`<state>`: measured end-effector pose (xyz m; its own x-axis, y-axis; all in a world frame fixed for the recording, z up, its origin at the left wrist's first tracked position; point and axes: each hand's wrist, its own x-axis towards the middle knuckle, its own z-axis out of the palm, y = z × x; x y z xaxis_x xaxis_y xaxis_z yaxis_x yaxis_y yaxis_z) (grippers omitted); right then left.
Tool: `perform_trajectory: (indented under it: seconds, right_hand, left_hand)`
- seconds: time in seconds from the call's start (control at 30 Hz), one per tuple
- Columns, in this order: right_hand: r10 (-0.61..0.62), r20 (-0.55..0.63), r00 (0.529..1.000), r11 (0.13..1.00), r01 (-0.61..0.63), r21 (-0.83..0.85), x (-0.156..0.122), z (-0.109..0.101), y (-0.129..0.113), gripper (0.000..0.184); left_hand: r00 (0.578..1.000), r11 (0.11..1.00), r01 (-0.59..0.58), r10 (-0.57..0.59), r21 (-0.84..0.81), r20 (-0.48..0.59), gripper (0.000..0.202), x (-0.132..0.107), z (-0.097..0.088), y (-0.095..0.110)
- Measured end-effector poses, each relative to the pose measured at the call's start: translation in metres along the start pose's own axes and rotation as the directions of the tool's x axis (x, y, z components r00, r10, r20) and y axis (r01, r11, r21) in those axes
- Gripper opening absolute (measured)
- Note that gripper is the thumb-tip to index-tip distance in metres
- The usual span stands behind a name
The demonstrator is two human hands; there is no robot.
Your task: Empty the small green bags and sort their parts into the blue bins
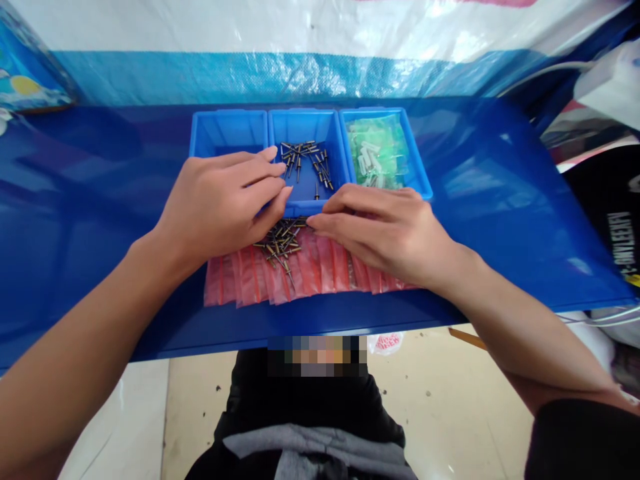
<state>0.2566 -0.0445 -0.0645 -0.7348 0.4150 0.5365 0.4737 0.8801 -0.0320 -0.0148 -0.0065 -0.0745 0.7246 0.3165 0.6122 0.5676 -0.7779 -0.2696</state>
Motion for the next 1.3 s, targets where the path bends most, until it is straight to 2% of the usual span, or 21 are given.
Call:
perform_trajectory:
  seconds: [0.07, 0.1, 0.13, 0.2, 0.27, 0.3, 0.37, 0.43, 0.53, 0.63, 0.73, 0.8, 0.87, 1.0, 1.1, 1.2, 1.3]
  right_hand:
    - [0.12, -0.037, 0.992, 0.977, -0.112, 0.182, 0.003, -0.002, 0.0, 0.012]
    - [0.187, -0.034, 0.982, 0.938, -0.168, 0.304, 0.004, -0.003, 0.0, 0.01]
    - [0.251, -0.007, 0.968, 0.869, -0.222, 0.441, 0.006, -0.003, 0.0, 0.007]
    - [0.355, 0.064, 0.933, 0.664, -0.3, 0.685, 0.009, -0.004, 0.0, 0.006]
    - [0.448, 0.061, 0.892, 0.497, -0.306, 0.812, 0.01, -0.004, 0.0, 0.007]
    - [0.498, 0.019, 0.867, 0.47, -0.289, 0.834, 0.011, -0.005, -0.001, 0.005]
    - [0.57, -0.091, 0.817, 0.523, -0.275, 0.807, 0.012, -0.007, -0.004, 0.007]
    - [0.554, -0.16, 0.817, 0.636, -0.292, 0.714, 0.012, -0.011, -0.008, 0.012]
    - [0.402, -0.176, 0.899, 0.83, -0.276, 0.484, 0.011, -0.012, -0.01, 0.02]
    - [0.13, -0.168, 0.977, 0.968, -0.089, 0.234, 0.007, -0.004, -0.007, 0.019]
    - [-0.098, -0.039, 0.994, 0.995, 0.099, 0.012, 0.003, 0.006, -0.003, 0.016]
    - [-0.14, 0.085, 0.986, 0.986, 0.147, -0.077, 0.001, 0.01, -0.001, 0.02]
    - [-0.143, 0.151, 0.978, 0.978, 0.163, -0.133, 0.0, 0.012, 0.0, 0.023]
    - [-0.141, 0.15, 0.979, 0.976, 0.163, -0.142, -0.001, 0.013, 0.0, 0.024]
    - [-0.102, 0.05, 0.994, 0.993, 0.105, -0.053, -0.001, 0.015, -0.002, 0.023]
    - [0.025, -0.062, 0.998, 0.99, -0.016, 0.138, 0.001, 0.013, -0.004, 0.022]
    - [0.21, -0.06, 0.976, 0.916, -0.175, 0.36, 0.005, 0.004, -0.005, 0.018]
  left_hand:
    - [1.0, 1.0, -0.004, 0.004, -0.001, -0.007, 0.011, 0.0, 0.0, 0.0]
    - [1.0, 1.0, 0.001, -0.001, -0.013, -0.014, 0.01, -0.001, 0.0, 0.0]
    - [1.0, 0.999, 0.013, -0.013, -0.036, -0.012, 0.009, -0.001, 0.0, 0.0]
    - [0.998, 0.991, 0.069, -0.067, -0.115, 0.019, 0.008, -0.003, 0.001, -0.001]
    - [0.989, 0.969, 0.143, -0.131, -0.203, 0.07, 0.009, -0.005, 0.002, -0.002]
    - [0.985, 0.959, 0.164, -0.147, -0.233, 0.089, 0.009, -0.006, 0.003, -0.002]
    - [0.981, 0.951, 0.181, -0.158, -0.252, 0.109, 0.009, -0.008, 0.004, -0.003]
    - [0.983, 0.954, 0.173, -0.151, -0.243, 0.11, 0.01, -0.009, 0.004, -0.003]
    - [0.991, 0.977, 0.123, -0.112, -0.176, 0.07, 0.01, -0.006, 0.002, -0.002]
    - [0.999, 0.998, 0.036, -0.035, -0.056, 0.015, 0.012, -0.002, 0.001, -0.001]
    - [1.0, 1.0, 0.009, -0.009, -0.016, -0.006, 0.012, 0.0, 0.0, 0.0]
    - [1.0, 1.0, 0.014, -0.015, -0.023, -0.009, 0.012, 0.0, 0.0, 0.0]
    - [1.0, 1.0, 0.022, -0.022, -0.022, -0.004, 0.012, 0.0, 0.0, 0.001]
    - [1.0, 1.0, 0.022, -0.022, -0.008, -0.01, 0.014, 0.0, 0.001, 0.001]
    - [0.999, 1.0, 0.003, -0.002, 0.006, -0.033, 0.015, -0.001, 0.001, 0.0]
    - [0.999, 0.999, 0.032, -0.032, 0.0, 0.029, 0.019, -0.001, 0.0, -0.001]
    - [0.987, 0.992, 0.114, -0.107, -0.053, 0.118, 0.022, -0.001, -0.002, 0.0]
